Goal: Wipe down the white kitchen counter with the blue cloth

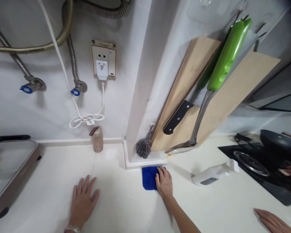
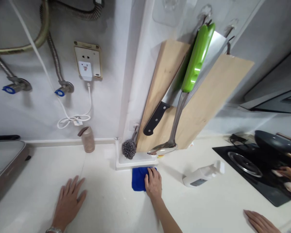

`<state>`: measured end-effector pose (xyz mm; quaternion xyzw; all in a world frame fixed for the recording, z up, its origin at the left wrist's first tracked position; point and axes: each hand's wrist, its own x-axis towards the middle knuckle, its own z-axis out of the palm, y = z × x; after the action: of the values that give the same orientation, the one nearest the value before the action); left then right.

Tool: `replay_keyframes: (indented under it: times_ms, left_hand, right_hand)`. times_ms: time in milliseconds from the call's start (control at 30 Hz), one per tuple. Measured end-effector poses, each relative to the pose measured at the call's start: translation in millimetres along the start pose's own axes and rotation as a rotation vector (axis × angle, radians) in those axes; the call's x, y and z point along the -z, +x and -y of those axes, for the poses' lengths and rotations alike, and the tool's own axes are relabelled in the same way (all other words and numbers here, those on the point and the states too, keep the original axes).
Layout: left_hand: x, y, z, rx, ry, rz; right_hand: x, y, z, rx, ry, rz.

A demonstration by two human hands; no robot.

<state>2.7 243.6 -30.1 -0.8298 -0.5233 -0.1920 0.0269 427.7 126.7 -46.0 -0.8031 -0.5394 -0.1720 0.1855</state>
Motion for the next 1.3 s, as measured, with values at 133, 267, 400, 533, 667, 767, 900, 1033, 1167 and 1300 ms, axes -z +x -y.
replay_keyframes:
  times_ms: [133,267,400,533,667,767,900,1033,1167,1300]
  left_hand:
    - [2.2,-0.9,0.1,0.012,-0.01,0.015]
    - [2.6,-1.6,0.9,0.024,-0.016,0.002]
    - [0.1,-1.7,2.4,0.027,-0.011,-0.008]
    - [-2.5,-1.5,2.7,0.039,0.008,-0.008]
    - [-5.5,-1.2,1.6,0.038,0.031,-0.031]
    - [-6.5,-1.2,0.4,0.031,0.023,-0.053]
    - [-4.3,-1.7,-1.2,0.021,0.007,-0.086]
    - [-1.7,-1.0,-2.3,0.009,0.011,-0.085]
    - [-0.7,0.9,-2.9,0.018,0.013,-0.051]
    - [0.3,2.3,-3.0,0.016,0.001,-0.03]
  right_hand:
    - [-3.6,-7.3,9.0,0.064,-0.05,0.09]
    - [-3.6,-13.3,38.8,-0.05,-0.159,0.227]
    - [10.5,-27.2,60.6,-0.027,-0.141,0.305]
    - [34.3,-62.4,57.8,0.093,-0.087,0.318]
    - [52.2,-108.9,36.0,0.162,-0.075,0.295]
    - [58.4,-133.1,16.2,0.13,-0.094,0.281]
    - [59.5,-136.0,-2.1,0.078,-0.118,0.258]
    - [54.9,-107.5,-9.2,0.016,-0.14,0.253]
    - [43.7,-65.5,-15.4,-0.053,-0.183,0.304]
    - [31.2,-25.2,-23.0,-0.048,-0.203,0.399]
